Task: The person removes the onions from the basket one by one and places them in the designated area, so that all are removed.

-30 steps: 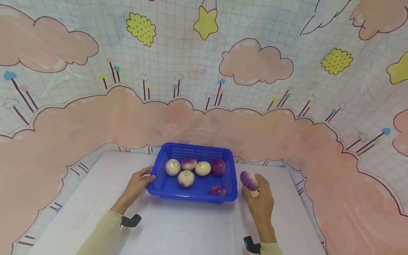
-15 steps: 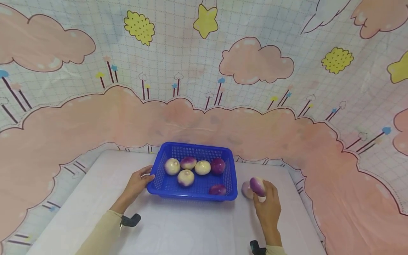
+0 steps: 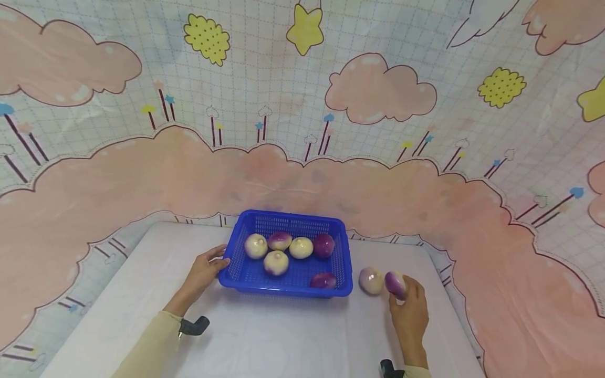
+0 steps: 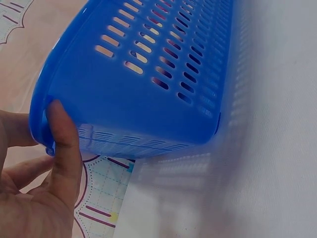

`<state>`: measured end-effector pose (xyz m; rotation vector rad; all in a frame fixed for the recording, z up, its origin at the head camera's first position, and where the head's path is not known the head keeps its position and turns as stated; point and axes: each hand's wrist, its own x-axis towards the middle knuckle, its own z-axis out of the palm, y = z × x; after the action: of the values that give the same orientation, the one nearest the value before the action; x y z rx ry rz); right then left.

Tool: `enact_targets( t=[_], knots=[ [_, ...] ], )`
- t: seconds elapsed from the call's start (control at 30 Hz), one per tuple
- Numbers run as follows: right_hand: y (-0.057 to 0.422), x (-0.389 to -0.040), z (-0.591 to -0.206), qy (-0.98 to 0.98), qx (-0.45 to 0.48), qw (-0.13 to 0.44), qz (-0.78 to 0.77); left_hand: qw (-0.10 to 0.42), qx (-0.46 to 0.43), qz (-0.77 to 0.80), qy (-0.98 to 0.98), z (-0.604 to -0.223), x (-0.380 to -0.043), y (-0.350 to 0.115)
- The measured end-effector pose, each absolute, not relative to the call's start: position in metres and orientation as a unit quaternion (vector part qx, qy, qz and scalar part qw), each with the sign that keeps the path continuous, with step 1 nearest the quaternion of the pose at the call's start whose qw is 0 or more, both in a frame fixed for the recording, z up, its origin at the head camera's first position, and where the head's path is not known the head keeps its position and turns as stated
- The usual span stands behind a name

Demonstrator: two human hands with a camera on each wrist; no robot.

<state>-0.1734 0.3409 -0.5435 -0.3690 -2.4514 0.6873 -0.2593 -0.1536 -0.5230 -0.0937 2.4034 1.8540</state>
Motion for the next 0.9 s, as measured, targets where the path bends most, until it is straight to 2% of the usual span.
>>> enact_targets(
  t=[0.27, 0.57, 0.9],
  knots=[
    [0.351, -0.171, -0.549, -0.926, -0.163, 0.23, 0.252, 0.047, -0.029, 0.612, 0.789, -0.523, -0.258, -0.152],
    [0.359, -0.171, -0.559, -0.945, -0.162, 0.142, 0.246, 0.048, -0.029, 0.607, 0.793, -0.525, -0.256, -0.151],
    [0.356, -0.168, -0.564, -0.939, -0.159, 0.15, 0.265, 0.044, -0.027, 0.609, 0.792, -0.525, -0.257, -0.152]
  ],
)
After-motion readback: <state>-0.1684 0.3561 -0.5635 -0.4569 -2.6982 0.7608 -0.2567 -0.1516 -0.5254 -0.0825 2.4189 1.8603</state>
